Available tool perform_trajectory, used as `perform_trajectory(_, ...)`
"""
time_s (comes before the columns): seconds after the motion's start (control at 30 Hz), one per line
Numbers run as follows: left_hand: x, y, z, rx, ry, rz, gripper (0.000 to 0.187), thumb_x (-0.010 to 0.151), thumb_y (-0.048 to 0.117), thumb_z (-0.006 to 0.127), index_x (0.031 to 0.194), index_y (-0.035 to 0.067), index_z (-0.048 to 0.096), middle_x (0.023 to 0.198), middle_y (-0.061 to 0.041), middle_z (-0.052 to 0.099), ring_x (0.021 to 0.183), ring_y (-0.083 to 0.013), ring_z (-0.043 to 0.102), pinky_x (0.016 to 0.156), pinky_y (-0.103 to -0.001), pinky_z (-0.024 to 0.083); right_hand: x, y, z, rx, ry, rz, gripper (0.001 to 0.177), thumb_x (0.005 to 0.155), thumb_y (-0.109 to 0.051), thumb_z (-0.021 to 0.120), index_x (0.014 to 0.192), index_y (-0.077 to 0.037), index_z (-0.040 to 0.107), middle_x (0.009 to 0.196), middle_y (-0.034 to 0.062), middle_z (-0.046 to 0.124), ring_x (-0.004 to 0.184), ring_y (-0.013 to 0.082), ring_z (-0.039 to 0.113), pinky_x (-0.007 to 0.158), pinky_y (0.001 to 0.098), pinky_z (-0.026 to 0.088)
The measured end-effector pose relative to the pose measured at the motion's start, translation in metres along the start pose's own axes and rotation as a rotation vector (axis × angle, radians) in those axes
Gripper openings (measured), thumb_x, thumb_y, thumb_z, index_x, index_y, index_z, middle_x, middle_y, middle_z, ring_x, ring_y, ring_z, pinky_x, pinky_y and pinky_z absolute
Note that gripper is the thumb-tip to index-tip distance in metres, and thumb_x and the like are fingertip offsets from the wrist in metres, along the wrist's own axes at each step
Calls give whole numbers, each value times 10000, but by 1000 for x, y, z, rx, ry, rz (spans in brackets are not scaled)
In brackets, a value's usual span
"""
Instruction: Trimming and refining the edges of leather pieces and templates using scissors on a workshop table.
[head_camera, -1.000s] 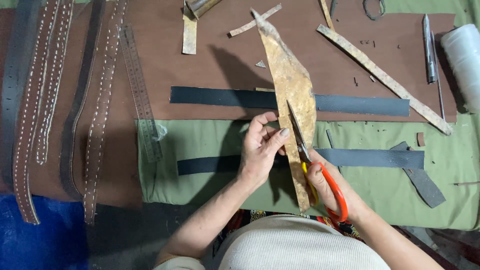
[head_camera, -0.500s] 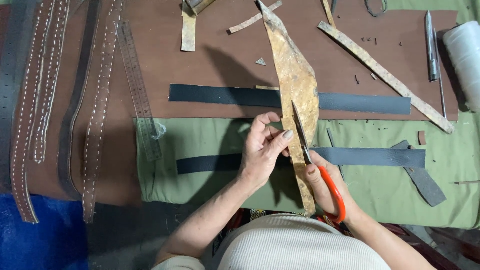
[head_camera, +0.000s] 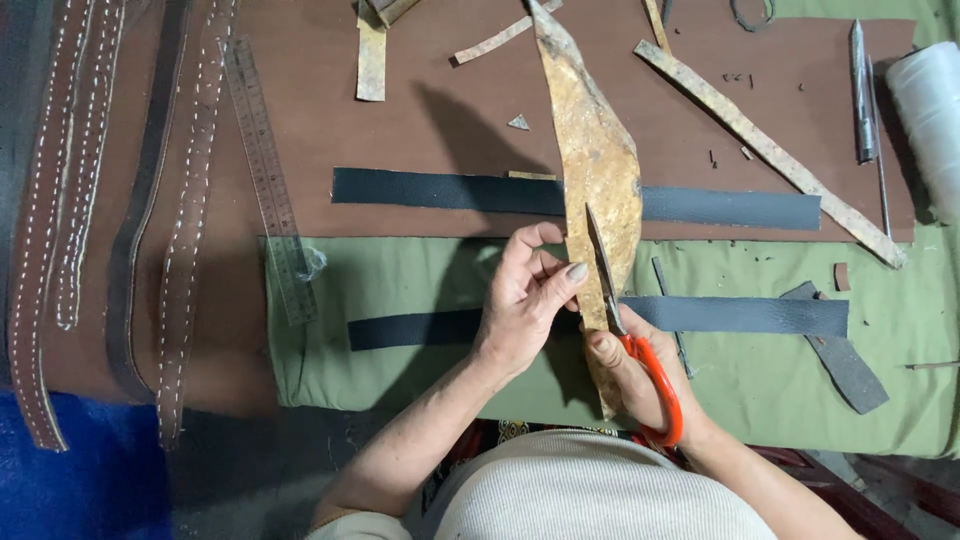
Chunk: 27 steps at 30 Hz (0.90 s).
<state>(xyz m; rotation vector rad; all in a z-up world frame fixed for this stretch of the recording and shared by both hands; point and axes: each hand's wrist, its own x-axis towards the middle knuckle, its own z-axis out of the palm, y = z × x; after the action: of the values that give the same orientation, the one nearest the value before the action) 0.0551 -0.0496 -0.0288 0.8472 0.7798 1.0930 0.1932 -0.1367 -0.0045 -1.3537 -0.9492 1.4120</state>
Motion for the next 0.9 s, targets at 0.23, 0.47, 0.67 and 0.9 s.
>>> perform_trajectory(0.23,0,2,-1,2,-29,4,464,959,150,760,1324,35,498,823,-112,635,737,-120,650,624,-250,608,3,2,-2,-67,6,-37,213,979,-258,627,1068,-91,724,453,51,571,439,96,507,461,234,447)
perform_trajectory(0.47,-10,22,0,6,-121,-93,352,973,170,699,1257,97,503,826,-52,675,714,-113,631,636,-249,561,-3,5,-3,315,-164,98,619,907,-486,687,1350,-77,546,787,-73,451,639,14,362,562,157,382)
perform_trajectory(0.67,-11,30,1,1,-114,-125,390,966,183,704,1289,74,515,862,-74,697,762,-123,657,665,-258,575,-1,-2,-1,-206,-35,-61,711,933,-648,447,1329,-95,652,1032,-33,644,894,79,542,817,249,456)
perform_trajectory(0.9,-12,18,1,-83,-122,-104,341,960,123,715,1227,75,510,885,-87,696,749,-148,664,656,-281,591,0,0,-2,-145,-50,-97,646,940,-638,501,1226,-95,705,760,-75,486,660,65,403,603,216,362)
